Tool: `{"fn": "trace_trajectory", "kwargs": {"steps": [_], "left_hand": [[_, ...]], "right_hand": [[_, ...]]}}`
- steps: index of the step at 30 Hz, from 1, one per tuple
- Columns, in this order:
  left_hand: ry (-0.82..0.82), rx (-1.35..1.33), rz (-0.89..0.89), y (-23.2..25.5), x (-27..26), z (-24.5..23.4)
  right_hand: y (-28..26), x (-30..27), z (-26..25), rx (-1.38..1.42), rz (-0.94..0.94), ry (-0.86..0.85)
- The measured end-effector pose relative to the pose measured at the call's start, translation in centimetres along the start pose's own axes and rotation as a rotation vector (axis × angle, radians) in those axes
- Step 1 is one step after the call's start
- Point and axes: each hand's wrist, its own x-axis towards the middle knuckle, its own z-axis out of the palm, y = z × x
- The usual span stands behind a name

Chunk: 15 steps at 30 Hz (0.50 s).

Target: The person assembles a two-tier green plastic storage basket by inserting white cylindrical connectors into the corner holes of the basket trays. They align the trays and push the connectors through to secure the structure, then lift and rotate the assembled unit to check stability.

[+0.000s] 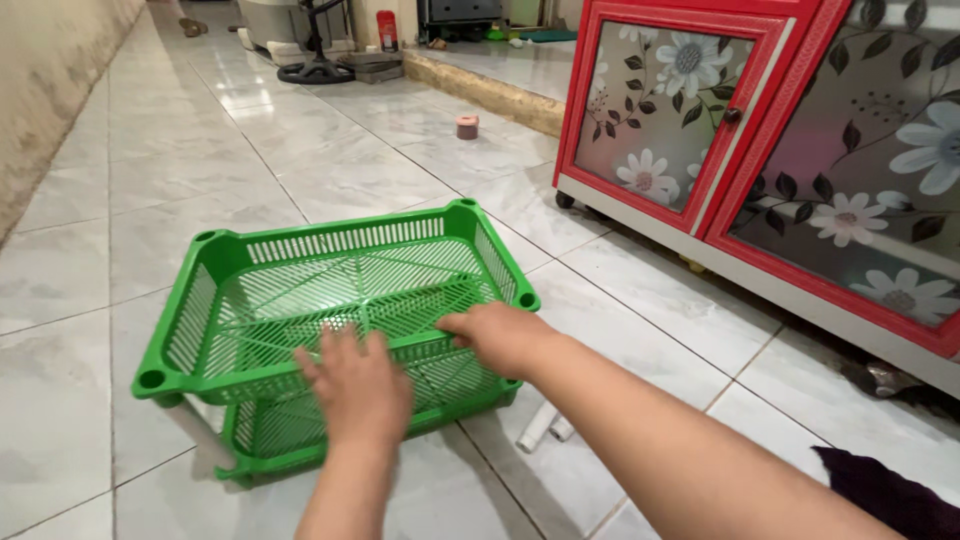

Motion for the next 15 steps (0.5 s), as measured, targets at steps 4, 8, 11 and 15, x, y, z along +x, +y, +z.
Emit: {"fn": "trace_trajectory", "kwargs": {"steps": [4,8,11,15], "left_hand": [[-0.063,-0.127,0.205,2.8,1.2,1.9],[-0.104,-0.038,0.194,2.4,2.0,1.4],[-0.133,0.035,0.139,3.0,1.9,0.1],[-0.169,-0.012,0.076,4.9,2.0,-1.6]], "right_hand": [[-0.2,-0.6,-0.3,-0.011,-0.068,0.024],[1.7,-1.1,-0.1,-0.135,-0.006,0.028],[3.5,-1.1,0.3,-0.306,-0.03,0.24],[5.3,-0.2,0.8,-0.123,0.097,0.232]]}}
